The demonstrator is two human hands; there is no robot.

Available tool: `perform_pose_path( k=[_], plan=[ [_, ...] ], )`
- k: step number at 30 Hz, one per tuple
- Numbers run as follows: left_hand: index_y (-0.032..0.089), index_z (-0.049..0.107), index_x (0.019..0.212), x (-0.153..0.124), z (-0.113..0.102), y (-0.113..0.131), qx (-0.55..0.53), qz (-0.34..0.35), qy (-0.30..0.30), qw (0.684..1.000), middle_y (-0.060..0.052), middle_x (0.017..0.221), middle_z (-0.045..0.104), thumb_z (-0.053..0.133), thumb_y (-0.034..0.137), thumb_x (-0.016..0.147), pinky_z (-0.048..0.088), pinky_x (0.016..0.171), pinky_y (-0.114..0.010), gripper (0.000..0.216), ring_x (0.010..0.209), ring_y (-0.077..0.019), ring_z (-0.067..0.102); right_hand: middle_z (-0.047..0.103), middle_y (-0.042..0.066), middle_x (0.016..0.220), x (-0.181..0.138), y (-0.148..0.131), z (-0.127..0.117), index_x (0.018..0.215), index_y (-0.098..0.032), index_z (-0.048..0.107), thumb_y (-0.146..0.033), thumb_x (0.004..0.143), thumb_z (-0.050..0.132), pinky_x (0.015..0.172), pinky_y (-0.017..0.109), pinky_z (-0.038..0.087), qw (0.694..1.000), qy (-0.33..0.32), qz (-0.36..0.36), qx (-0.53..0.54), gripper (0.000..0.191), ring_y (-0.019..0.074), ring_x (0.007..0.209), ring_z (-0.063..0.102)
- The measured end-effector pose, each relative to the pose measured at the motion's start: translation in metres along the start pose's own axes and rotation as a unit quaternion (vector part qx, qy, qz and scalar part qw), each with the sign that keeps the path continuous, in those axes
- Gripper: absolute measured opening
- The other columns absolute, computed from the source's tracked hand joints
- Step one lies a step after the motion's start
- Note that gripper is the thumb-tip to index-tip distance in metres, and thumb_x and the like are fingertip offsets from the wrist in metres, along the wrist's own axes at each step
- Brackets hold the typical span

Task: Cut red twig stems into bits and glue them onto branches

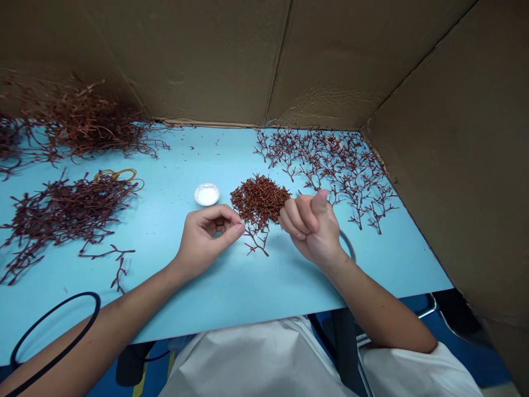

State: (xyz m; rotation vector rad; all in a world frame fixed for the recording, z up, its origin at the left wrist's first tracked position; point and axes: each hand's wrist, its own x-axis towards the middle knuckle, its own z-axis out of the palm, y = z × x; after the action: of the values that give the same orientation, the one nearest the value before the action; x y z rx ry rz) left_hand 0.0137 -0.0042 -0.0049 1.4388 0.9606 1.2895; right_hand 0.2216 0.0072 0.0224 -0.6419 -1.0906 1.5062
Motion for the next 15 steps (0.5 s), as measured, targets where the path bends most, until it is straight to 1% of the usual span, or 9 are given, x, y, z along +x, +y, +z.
perform_pose_path(
  k=[2, 4, 5, 7, 8, 9, 10, 13, 15],
  plan=[
    [0.018, 0.073, 0.073, -0.0001, 0.0002, 0.0000, 0.001, 0.001, -0.003, 1.000, 0.001, 0.069, 0.070, 0.076, 0.015, 0.081, 0.049, 0.055, -0.018, 0.009, 0.061, -0.0092, 0.060, 0.026, -0.006, 0.044, -0.0015, 0.0001, -0.0007, 0.046, -0.021, 0.029, -0.073, 0.099, 0.055, 0.041, 0.027, 0.018, 1.000, -0.019, -0.017, -0.004, 0.079, 0.0070, 0.038, 0.024],
    [0.018, 0.073, 0.073, 0.0000, 0.0003, -0.0001, 0.002, 0.001, -0.005, 1.000, 0.001, 0.069, 0.070, 0.076, 0.015, 0.081, 0.049, 0.055, -0.018, 0.009, 0.061, -0.0090, 0.060, 0.027, -0.006, 0.045, -0.0025, -0.0003, -0.0006, 0.047, -0.021, 0.032, -0.070, 0.101, 0.055, 0.041, 0.027, 0.018, 0.999, -0.024, -0.024, -0.004, 0.076, 0.0074, 0.039, 0.025],
    [0.018, 0.073, 0.074, 0.0002, 0.0002, -0.0002, 0.003, 0.000, -0.006, 1.000, 0.001, 0.069, 0.069, 0.076, 0.015, 0.082, 0.048, 0.055, -0.018, 0.009, 0.061, -0.0089, 0.060, 0.031, -0.007, 0.049, -0.0028, -0.0008, -0.0003, 0.051, -0.021, 0.037, -0.066, 0.101, 0.059, 0.042, 0.026, 0.019, 1.000, -0.020, -0.024, -0.006, 0.071, 0.0075, 0.040, 0.026],
    [0.018, 0.073, 0.074, 0.0003, -0.0001, -0.0004, 0.003, 0.000, -0.009, 1.000, 0.001, 0.069, 0.069, 0.076, 0.014, 0.082, 0.048, 0.055, -0.018, 0.009, 0.061, -0.0089, 0.060, 0.044, -0.006, 0.060, -0.0032, -0.0017, 0.0005, 0.064, -0.022, 0.049, -0.057, 0.097, 0.070, 0.044, 0.025, 0.024, 1.000, -0.008, -0.017, -0.017, 0.053, 0.0082, 0.045, 0.032],
    [0.018, 0.073, 0.074, 0.0003, -0.0003, -0.0003, 0.003, 0.000, -0.011, 1.000, 0.001, 0.069, 0.069, 0.076, 0.014, 0.082, 0.048, 0.055, -0.018, 0.009, 0.061, -0.0090, 0.060, 0.050, -0.005, 0.065, -0.0034, -0.0019, 0.0007, 0.071, -0.023, 0.053, -0.054, 0.096, 0.073, 0.045, 0.025, 0.027, 1.000, -0.003, -0.016, -0.025, 0.045, 0.0089, 0.048, 0.036],
    [0.018, 0.073, 0.074, 0.0003, -0.0005, -0.0003, 0.003, -0.001, -0.012, 1.000, 0.001, 0.069, 0.069, 0.076, 0.014, 0.082, 0.048, 0.055, -0.019, 0.009, 0.062, -0.0092, 0.060, 0.053, -0.004, 0.067, -0.0036, -0.0019, 0.0006, 0.074, -0.023, 0.055, -0.053, 0.096, 0.074, 0.046, 0.025, 0.029, 0.999, 0.000, -0.021, -0.034, 0.041, 0.0096, 0.049, 0.038],
    [0.018, 0.073, 0.074, 0.0002, -0.0006, -0.0001, 0.002, -0.001, -0.013, 1.000, 0.001, 0.069, 0.069, 0.076, 0.014, 0.082, 0.048, 0.055, -0.019, 0.009, 0.062, -0.0094, 0.060, 0.053, -0.004, 0.064, -0.0039, -0.0017, 0.0002, 0.072, -0.023, 0.053, -0.054, 0.097, 0.072, 0.047, 0.026, 0.030, 0.998, -0.002, -0.031, -0.046, 0.044, 0.0101, 0.049, 0.038],
    [0.018, 0.073, 0.074, -0.0001, -0.0011, 0.0006, 0.001, -0.002, -0.014, 1.000, 0.000, 0.069, 0.070, 0.076, 0.014, 0.082, 0.048, 0.055, -0.020, 0.010, 0.061, -0.0099, 0.060, 0.035, -0.006, 0.044, -0.0043, 0.0002, -0.0027, 0.053, -0.023, 0.039, -0.065, 0.102, 0.058, 0.045, 0.028, 0.025, 0.994, -0.037, -0.071, -0.079, 0.068, 0.0096, 0.042, 0.028],
    [0.018, 0.073, 0.074, -0.0002, -0.0013, 0.0010, 0.002, -0.001, -0.014, 1.000, 0.000, 0.069, 0.070, 0.076, 0.014, 0.082, 0.048, 0.055, -0.020, 0.010, 0.062, -0.0101, 0.060, 0.031, -0.005, 0.040, -0.0041, 0.0012, -0.0046, 0.048, -0.023, 0.035, -0.069, 0.104, 0.049, 0.045, 0.028, 0.024, 0.990, -0.055, -0.091, -0.087, 0.074, 0.0091, 0.039, 0.026]
  ],
)
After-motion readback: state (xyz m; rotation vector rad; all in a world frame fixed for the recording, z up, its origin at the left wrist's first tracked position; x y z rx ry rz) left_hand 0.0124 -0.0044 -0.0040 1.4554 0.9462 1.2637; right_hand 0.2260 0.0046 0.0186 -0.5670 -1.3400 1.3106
